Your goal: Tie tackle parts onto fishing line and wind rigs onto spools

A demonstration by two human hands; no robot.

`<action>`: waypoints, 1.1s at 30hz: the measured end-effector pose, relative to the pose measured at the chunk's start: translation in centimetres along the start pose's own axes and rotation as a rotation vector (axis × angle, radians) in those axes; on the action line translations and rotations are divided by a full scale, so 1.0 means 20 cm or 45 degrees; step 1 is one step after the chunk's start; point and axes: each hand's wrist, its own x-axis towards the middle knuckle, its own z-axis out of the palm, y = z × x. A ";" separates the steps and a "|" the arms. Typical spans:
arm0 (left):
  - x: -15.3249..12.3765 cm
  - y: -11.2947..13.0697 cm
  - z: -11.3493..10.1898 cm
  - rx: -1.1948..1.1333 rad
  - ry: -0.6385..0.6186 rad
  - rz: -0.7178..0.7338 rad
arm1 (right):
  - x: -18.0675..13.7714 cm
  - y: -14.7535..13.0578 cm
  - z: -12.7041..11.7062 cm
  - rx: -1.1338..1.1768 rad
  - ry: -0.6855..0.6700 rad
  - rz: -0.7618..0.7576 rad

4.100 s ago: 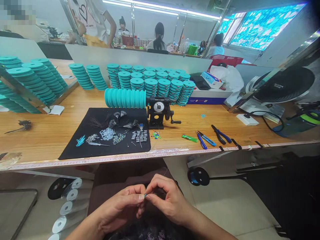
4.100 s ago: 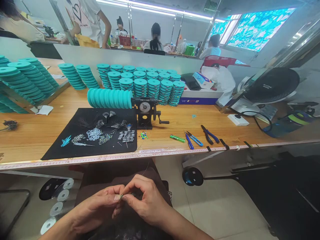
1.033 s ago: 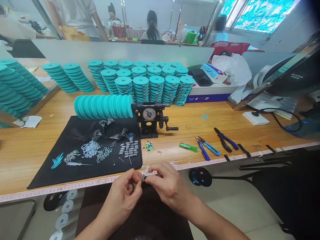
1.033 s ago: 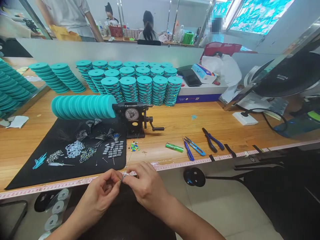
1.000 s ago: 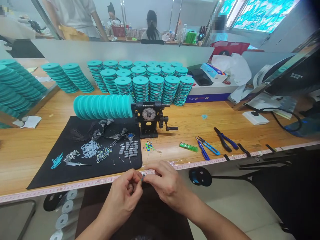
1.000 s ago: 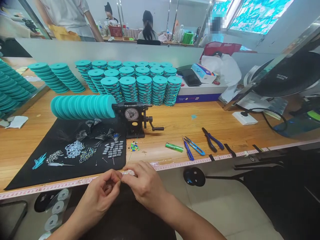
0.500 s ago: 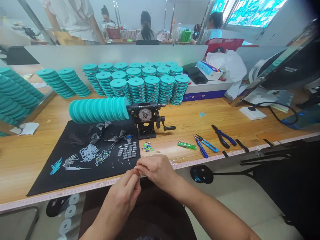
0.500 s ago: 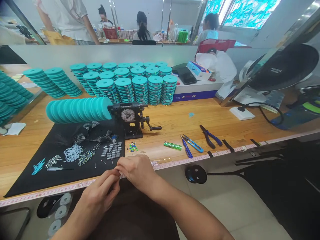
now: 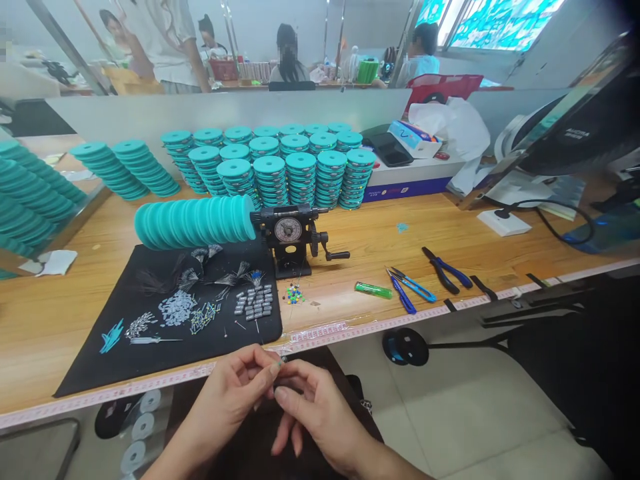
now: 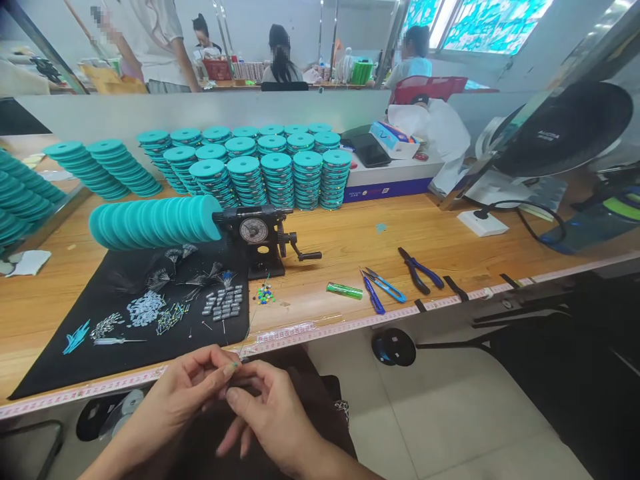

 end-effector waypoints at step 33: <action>0.10 0.01 -0.05 1.853 -0.112 1.518 | 0.26 -0.38 -0.17 -1.545 0.031 -0.587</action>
